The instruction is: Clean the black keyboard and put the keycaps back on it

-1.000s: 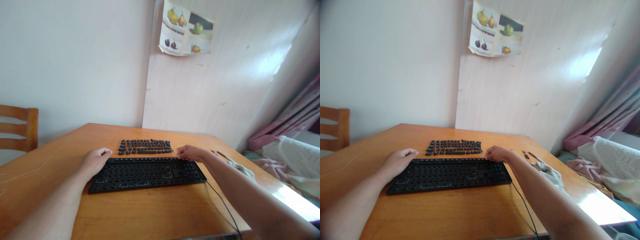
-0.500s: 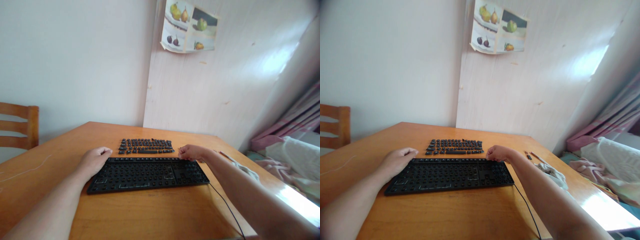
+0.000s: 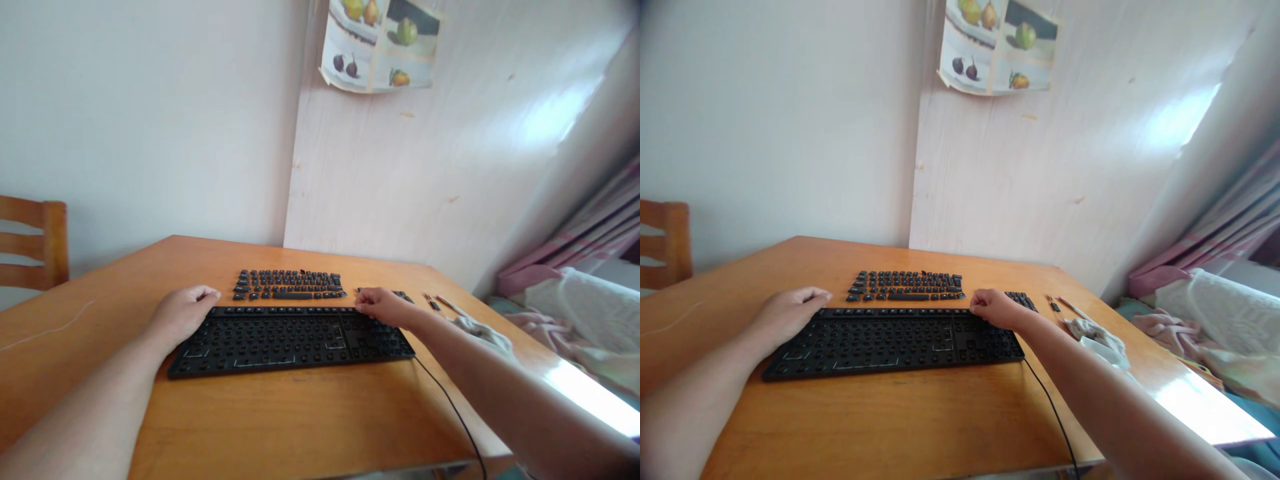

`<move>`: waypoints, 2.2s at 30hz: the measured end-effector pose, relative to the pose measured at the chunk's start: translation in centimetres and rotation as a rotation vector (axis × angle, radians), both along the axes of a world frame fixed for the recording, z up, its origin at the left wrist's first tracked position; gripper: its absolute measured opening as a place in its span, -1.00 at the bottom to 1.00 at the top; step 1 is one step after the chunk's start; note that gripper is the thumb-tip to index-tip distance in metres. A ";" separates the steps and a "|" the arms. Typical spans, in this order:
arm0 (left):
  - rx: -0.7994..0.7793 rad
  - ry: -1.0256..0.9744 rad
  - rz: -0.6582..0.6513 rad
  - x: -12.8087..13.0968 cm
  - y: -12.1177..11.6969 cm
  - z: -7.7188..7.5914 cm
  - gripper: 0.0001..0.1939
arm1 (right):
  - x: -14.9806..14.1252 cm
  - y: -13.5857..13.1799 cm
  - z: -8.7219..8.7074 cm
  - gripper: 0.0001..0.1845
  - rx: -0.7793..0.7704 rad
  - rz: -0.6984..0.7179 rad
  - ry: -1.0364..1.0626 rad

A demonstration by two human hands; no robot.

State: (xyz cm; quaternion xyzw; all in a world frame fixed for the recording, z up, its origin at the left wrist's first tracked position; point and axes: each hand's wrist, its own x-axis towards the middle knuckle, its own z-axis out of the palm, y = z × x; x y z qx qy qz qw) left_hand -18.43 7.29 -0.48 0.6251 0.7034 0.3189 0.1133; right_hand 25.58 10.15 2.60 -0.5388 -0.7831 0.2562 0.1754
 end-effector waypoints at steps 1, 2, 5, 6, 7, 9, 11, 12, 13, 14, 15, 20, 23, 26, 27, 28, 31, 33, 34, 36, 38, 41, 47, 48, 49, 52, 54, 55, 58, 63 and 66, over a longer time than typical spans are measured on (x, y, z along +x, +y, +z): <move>0.000 0.002 0.001 0.0 0.0 0.0 -0.59 | 0.1 -0.3 -0.1 -0.83 0.042 0.002 -0.014; 0.002 0.004 0.000 0.0 0.0 0.0 -0.59 | 0.1 -0.5 -0.1 -0.84 0.077 0.005 -0.028; 0.006 -0.004 -0.010 0.0 0.0 0.0 -0.60 | 0.2 -1.0 0.0 -0.87 0.142 0.028 -0.073; 0.006 -0.007 -0.010 0.1 -0.1 0.0 -0.60 | 0.2 -1.1 0.1 -0.88 0.156 0.037 -0.088; 0.005 -0.011 -0.009 0.1 -0.1 0.1 -0.60 | 0.2 -1.1 0.3 -0.88 0.170 0.047 -0.104; 0.008 -0.017 -0.002 0.2 -0.2 0.1 -0.60 | 0.1 -1.1 0.6 -0.90 0.204 0.069 -0.136; 0.013 -0.021 -0.003 0.2 -0.1 0.0 -0.59 | 0.0 -1.1 0.8 -0.92 0.238 0.099 -0.168; 0.016 -0.023 -0.006 0.1 -0.1 -0.1 -0.59 | 0.0 -1.1 0.9 -0.92 0.252 0.113 -0.182; 0.018 -0.025 -0.009 0.1 -0.1 -0.1 -0.59 | 0.0 -1.1 1.0 -0.93 0.263 0.125 -0.194; 0.020 -0.025 -0.010 0.1 0.0 -0.2 -0.59 | -0.1 -1.1 1.1 -0.93 0.271 0.133 -0.204; 0.021 -0.023 -0.010 0.0 0.0 -0.2 -0.59 | -0.1 -1.2 1.1 -0.93 0.277 0.138 -0.212; 0.019 -0.015 -0.002 0.0 0.0 -0.3 -0.59 | 0.0 -1.2 0.9 -0.88 0.303 0.157 -0.250; 0.022 -0.018 -0.004 0.0 0.1 -0.3 -0.57 | 0.2 -1.1 0.7 -0.84 0.307 0.161 -0.239; 0.022 -0.011 0.001 0.0 0.2 -0.4 -0.57 | 0.5 -0.8 0.3 -0.82 0.262 0.099 -0.170; 0.022 -0.009 0.002 0.0 0.2 -0.4 -0.57 | 0.6 -0.8 0.2 -0.81 0.241 0.075 -0.143; 0.022 -0.008 0.002 0.0 0.2 -0.4 -0.58 | 0.7 -0.7 0.1 -0.80 0.222 0.056 -0.121; 0.019 -0.007 0.007 0.0 0.1 -0.3 -0.58 | 0.9 -0.7 -0.1 -0.78 0.189 0.036 -0.092; 0.015 -0.006 0.008 0.1 0.1 -0.3 -0.59 | 0.8 -0.8 -0.1 -0.78 0.188 0.037 -0.090; 0.014 -0.006 0.008 0.1 0.0 -0.2 -0.58 | 0.8 -0.8 0.0 -0.79 0.191 0.038 -0.091; 0.016 -0.008 0.007 0.2 0.0 -0.2 -0.58 | 0.7 -0.9 0.0 -0.80 0.198 0.039 -0.090; 0.015 -0.011 0.009 0.1 0.0 -0.2 -0.57 | 0.6 -0.9 0.1 -0.80 0.200 0.043 -0.092; 0.010 -0.012 0.008 0.0 0.1 -0.3 -0.58 | 0.5 -0.9 0.2 -0.81 0.211 0.047 -0.108; 0.022 -0.005 0.001 -0.2 0.2 -0.4 -0.56 | 0.5 -0.9 0.2 -0.83 0.258 0.069 -0.161; 0.022 -0.002 0.000 -0.2 0.2 -0.4 -0.56 | 0.4 -1.0 0.3 -0.83 0.269 0.074 -0.172; 0.022 -0.001 -0.002 -0.2 0.2 -0.4 -0.57 | 0.4 -1.0 0.3 -0.84 0.282 0.080 -0.185; 0.017 0.000 -0.012 -0.2 0.1 -0.3 -0.57 | 0.2 -1.2 0.5 -0.84 0.326 0.105 -0.235; 0.017 -0.008 -0.010 -0.1 0.1 -0.3 -0.58 | 0.1 -1.2 0.6 -0.84 0.348 0.128 -0.276; 0.019 -0.011 -0.005 -0.1 0.0 -0.2 -0.58 | 0.1 -1.2 0.7 -0.85 0.355 0.143 -0.295; 0.021 -0.023 0.008 0.1 -0.1 -0.1 -0.60 | 0.0 -1.1 1.0 -0.85 0.361 0.192 -0.345; 0.018 -0.013 0.001 0.1 -0.2 -0.1 -0.60 | -0.3 -0.9 1.6 -0.84 0.353 0.253 -0.406; 0.020 -0.010 -0.001 0.0 -0.1 -0.1 -0.60 | -0.3 -0.8 1.6 -0.84 0.356 0.272 -0.434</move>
